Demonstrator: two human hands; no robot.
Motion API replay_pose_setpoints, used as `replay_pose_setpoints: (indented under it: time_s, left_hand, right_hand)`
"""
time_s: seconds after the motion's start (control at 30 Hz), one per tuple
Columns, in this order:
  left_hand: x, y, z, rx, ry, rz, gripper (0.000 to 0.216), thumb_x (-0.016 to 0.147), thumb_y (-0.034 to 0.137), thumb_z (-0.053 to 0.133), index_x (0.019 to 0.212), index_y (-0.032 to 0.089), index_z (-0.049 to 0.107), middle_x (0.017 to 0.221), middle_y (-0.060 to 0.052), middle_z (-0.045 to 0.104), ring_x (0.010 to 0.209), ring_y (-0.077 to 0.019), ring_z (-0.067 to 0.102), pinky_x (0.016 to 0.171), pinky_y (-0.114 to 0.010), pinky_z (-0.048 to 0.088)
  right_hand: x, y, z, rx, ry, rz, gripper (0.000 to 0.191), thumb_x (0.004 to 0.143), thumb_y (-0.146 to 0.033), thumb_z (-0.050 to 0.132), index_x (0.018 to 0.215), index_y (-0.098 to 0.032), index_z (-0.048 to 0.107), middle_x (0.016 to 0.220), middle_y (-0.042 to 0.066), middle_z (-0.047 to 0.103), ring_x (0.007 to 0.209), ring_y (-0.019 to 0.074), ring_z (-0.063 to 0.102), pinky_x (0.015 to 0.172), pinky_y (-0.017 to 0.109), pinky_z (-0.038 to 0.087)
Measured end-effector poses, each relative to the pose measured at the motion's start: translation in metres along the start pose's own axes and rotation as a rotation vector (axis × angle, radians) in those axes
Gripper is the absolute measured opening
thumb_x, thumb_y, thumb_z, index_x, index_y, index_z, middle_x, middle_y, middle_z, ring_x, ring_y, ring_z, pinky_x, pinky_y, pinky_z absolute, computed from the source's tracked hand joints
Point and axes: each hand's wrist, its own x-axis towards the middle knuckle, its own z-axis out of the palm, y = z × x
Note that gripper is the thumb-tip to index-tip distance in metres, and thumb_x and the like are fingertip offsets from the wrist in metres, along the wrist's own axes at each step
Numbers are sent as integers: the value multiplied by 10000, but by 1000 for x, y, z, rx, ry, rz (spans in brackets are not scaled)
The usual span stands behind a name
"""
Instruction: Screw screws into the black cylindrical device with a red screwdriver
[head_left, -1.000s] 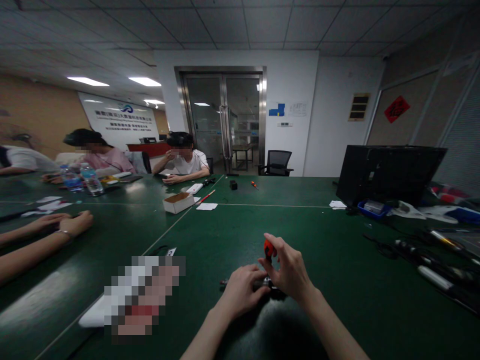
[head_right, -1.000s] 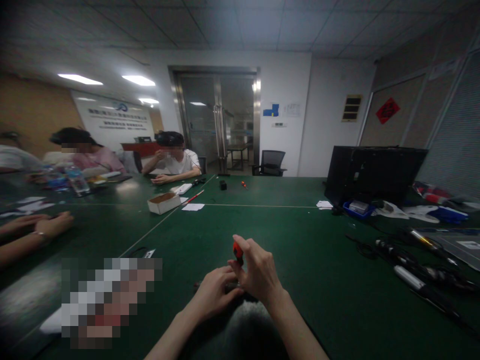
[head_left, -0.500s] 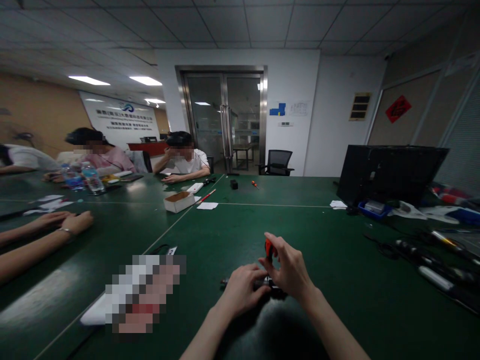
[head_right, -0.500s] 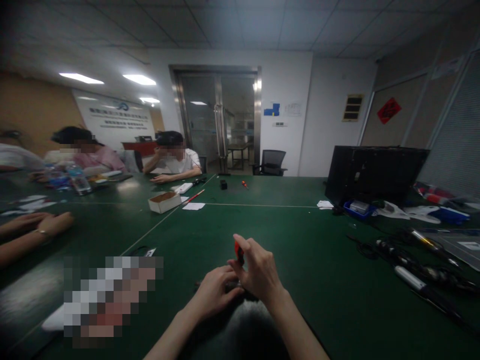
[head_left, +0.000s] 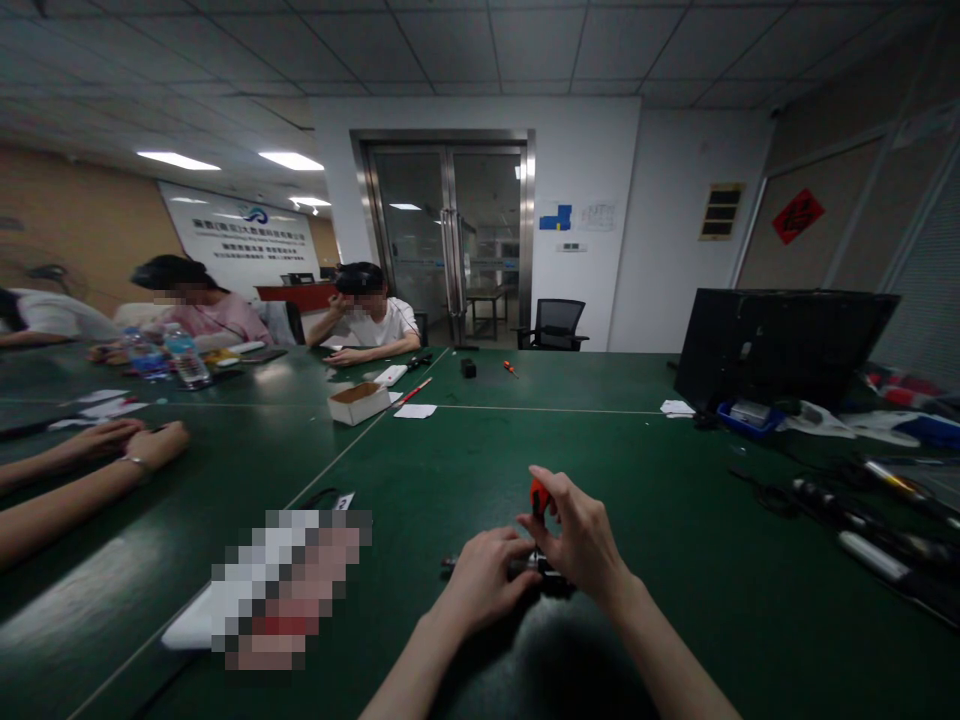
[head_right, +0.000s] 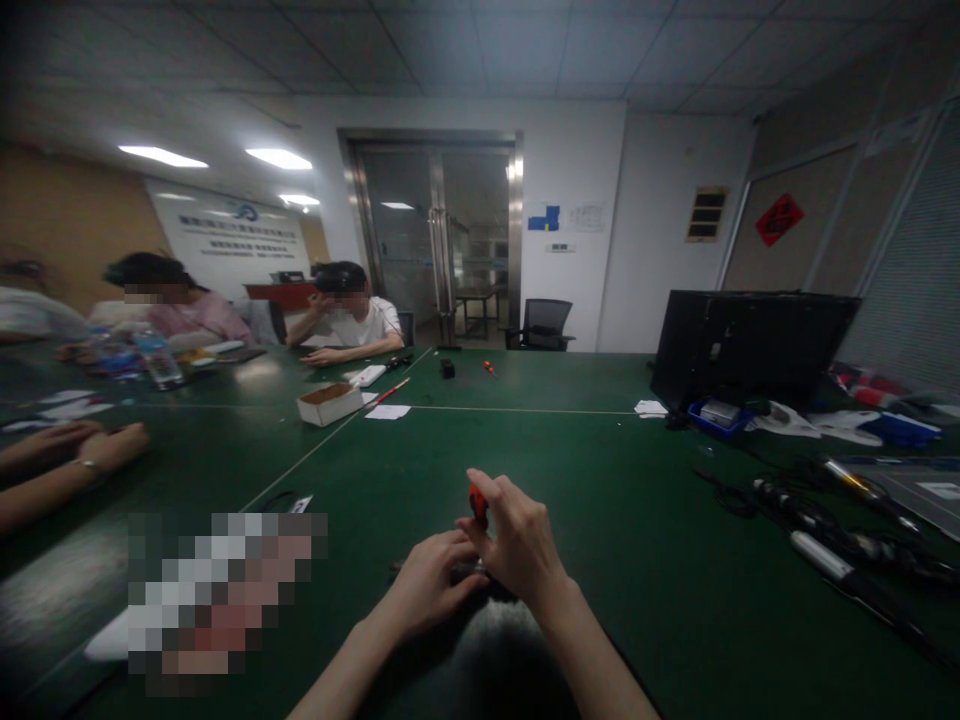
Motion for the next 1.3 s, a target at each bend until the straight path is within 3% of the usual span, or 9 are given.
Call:
replay_pose_setpoints:
  time_s: [0.33,0.53,0.73,1.07,1.3]
  left_hand:
    - [0,-1,0,-15,-13,0,225,952,373,616,1101,279,756,1118,-53,710,1052,-263,654,968,-339,473]
    - [0,4,-5,-5,-26,-10,194,932,336,627,1047,258,762,1077,-54,709,1015,-259,655,906,-324,483]
    - [-1,9,-10,-4,-30,-26,158,922,315,638,998,237,752,1053,-58,710,991,-258,658,847,-321,481]
    - [-1,6,-7,-13,-21,-17,176,916,318,644,1035,246,751,1074,-56,713,1014,-250,652,887,-318,480]
    - [-1,9,-8,19,-14,-16,154,924,329,652,1001,235,747,1046,-53,706,983,-250,661,864,-320,480]
  right_hand:
    - [3,-5,-3,42,-11,19,543,982,-177,436,1517,-148,348,1014,103,703,783,183,691,689,278,580]
    - [2,-3,-2,18,14,32,524,965,-157,453,1486,-154,389,864,39,669,656,156,645,624,255,554]
    - [1,1,-2,1,20,39,478,963,-194,528,1432,-202,435,843,5,636,597,136,595,537,231,494]
    - [2,-2,-6,31,-1,58,480,954,-162,467,1433,-172,439,771,-5,628,550,133,566,569,240,516]
    - [0,2,-4,6,5,69,503,948,-212,559,1436,-209,436,842,5,646,598,138,603,558,238,505]
